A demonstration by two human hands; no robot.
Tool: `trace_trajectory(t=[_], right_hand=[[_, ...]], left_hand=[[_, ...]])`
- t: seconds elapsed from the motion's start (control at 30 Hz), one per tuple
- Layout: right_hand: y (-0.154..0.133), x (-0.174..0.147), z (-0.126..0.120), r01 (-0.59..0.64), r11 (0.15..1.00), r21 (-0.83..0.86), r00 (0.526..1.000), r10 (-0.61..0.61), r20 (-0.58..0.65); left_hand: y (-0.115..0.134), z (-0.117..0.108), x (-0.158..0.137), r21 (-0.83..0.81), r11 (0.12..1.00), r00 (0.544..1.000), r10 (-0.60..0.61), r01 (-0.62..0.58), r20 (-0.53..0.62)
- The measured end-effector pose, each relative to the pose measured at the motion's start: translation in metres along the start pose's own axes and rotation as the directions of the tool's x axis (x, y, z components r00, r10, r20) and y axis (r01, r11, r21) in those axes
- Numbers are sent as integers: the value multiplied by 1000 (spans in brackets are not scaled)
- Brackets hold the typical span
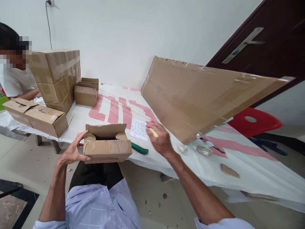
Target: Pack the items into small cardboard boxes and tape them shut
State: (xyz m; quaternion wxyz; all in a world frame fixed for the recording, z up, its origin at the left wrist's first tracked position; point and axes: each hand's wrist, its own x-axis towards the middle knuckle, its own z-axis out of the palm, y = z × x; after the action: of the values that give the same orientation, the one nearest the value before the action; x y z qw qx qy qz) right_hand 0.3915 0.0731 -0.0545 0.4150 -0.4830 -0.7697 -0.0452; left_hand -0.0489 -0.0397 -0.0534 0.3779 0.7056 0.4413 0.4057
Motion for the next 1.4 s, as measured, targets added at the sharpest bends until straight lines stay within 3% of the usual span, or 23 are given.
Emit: trace_trajectory(t=[0.07, 0.13, 0.23, 0.37, 0.47, 0.57, 0.67, 0.73, 0.8, 0.9, 1.0, 1.07, 1.2, 1.4], right_hand=[[-57, 13, 9, 219, 966, 139, 964, -237, 123], [-103, 18, 14, 361, 909, 210, 884, -405, 234], [-144, 10, 10, 471, 858, 204, 796, -513, 320], [-167, -27, -7, 591, 798, 121, 763, -601, 237], [-177, -58, -15, 644, 755, 123, 718, -652, 242], [-181, -73, -14, 602, 778, 178, 736, -627, 254], [-178, -61, -7, 506, 826, 249, 781, -561, 274], [-173, -42, 0, 448, 858, 251, 785, -512, 349], [-166, -22, 10, 410, 890, 199, 754, -453, 475], [-158, 4, 31, 395, 915, 83, 662, -346, 665], [-157, 19, 50, 469, 883, -5, 544, -284, 790], [-160, 22, 59, 543, 839, -36, 491, -282, 824], [-163, 20, 69, 636, 771, -27, 467, -357, 809], [-160, 16, 79, 656, 755, -1, 428, -372, 823]], left_hand=[[1, 2, 0, 5, 1000, 1000, 12, -12, 3], [2, 3, -2, 7, 1000, 1000, 25, -25, 3], [1, 4, -4, 19, 999, 999, 34, -34, 5], [-3, 5, -7, 42, 998, 999, 44, -45, 19], [-7, 5, -9, 64, 996, 998, 62, -63, 25], [-7, 6, -10, 99, 993, 998, 58, -60, 27], [-4, 6, -11, 110, 992, 998, 57, -60, 30], [-2, 7, -11, 105, 992, 998, 61, -64, 31], [1, 8, -11, 101, 993, 998, 63, -66, 31], [2, 9, -11, 98, 993, 997, 67, -70, 30], [2, 10, -11, 98, 993, 997, 70, -72, 26], [1, 10, -11, 103, 992, 998, 66, -67, 18], [-2, 10, -10, 109, 992, 998, 58, -59, 13], [-2, 9, -6, 90, 993, 997, 73, -73, 9]])
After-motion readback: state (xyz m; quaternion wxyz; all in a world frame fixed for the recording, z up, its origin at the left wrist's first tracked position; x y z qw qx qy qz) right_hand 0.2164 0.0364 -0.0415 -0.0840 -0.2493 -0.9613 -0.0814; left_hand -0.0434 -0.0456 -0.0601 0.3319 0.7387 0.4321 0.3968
